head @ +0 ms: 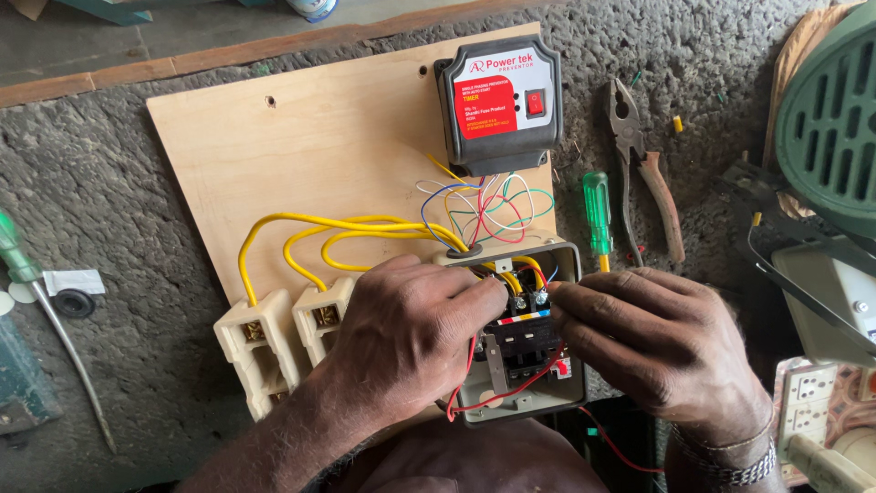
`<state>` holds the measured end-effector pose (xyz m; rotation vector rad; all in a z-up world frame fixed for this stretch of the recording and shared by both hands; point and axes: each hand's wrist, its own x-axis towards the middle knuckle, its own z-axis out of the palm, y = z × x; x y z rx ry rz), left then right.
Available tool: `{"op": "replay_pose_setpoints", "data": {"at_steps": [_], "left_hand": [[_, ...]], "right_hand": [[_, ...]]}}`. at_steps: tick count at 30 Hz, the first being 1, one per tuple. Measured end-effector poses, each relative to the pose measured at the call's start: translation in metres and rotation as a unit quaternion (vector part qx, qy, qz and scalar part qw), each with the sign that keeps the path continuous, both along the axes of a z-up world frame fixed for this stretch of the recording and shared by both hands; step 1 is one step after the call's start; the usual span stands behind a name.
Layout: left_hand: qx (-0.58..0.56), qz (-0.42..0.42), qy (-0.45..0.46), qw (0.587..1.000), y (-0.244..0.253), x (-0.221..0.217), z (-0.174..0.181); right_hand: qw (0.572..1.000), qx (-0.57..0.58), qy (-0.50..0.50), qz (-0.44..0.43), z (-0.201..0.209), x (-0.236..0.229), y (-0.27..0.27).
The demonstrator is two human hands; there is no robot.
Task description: The person connects red and yellow wires to terminals on a circuit breaker and a power strip mounted on a wooden board. They use their hands to strip, twist, and insert wire ends into terminal screws, then tighten connections.
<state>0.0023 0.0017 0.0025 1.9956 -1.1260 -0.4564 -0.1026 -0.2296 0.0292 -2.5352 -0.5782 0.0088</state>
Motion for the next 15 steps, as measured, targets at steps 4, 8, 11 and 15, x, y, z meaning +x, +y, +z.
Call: {"op": "replay_pose_setpoints", "data": {"at_steps": [4, 8, 11, 15], "left_hand": [[-0.007, -0.005, 0.004, 1.0, 0.0005, 0.001, 0.0006], [-0.005, -0.005, 0.004, 1.0, 0.0004, 0.0011, 0.0009], [-0.008, -0.002, 0.002, 1.0, 0.0006, 0.0008, 0.0007], [-0.01, -0.002, 0.004, 1.0, 0.0015, 0.0006, 0.0002]], "right_hand": [[1.0, 0.0, 0.002, -0.001, 0.0001, 0.0006, -0.0003], [1.0, 0.001, 0.002, -0.001, 0.0005, 0.0009, -0.0001], [1.0, 0.004, 0.006, -0.003, 0.0009, 0.0014, -0.0001], [1.0, 0.005, 0.005, -0.004, 0.0005, 0.0019, -0.0003]]}}
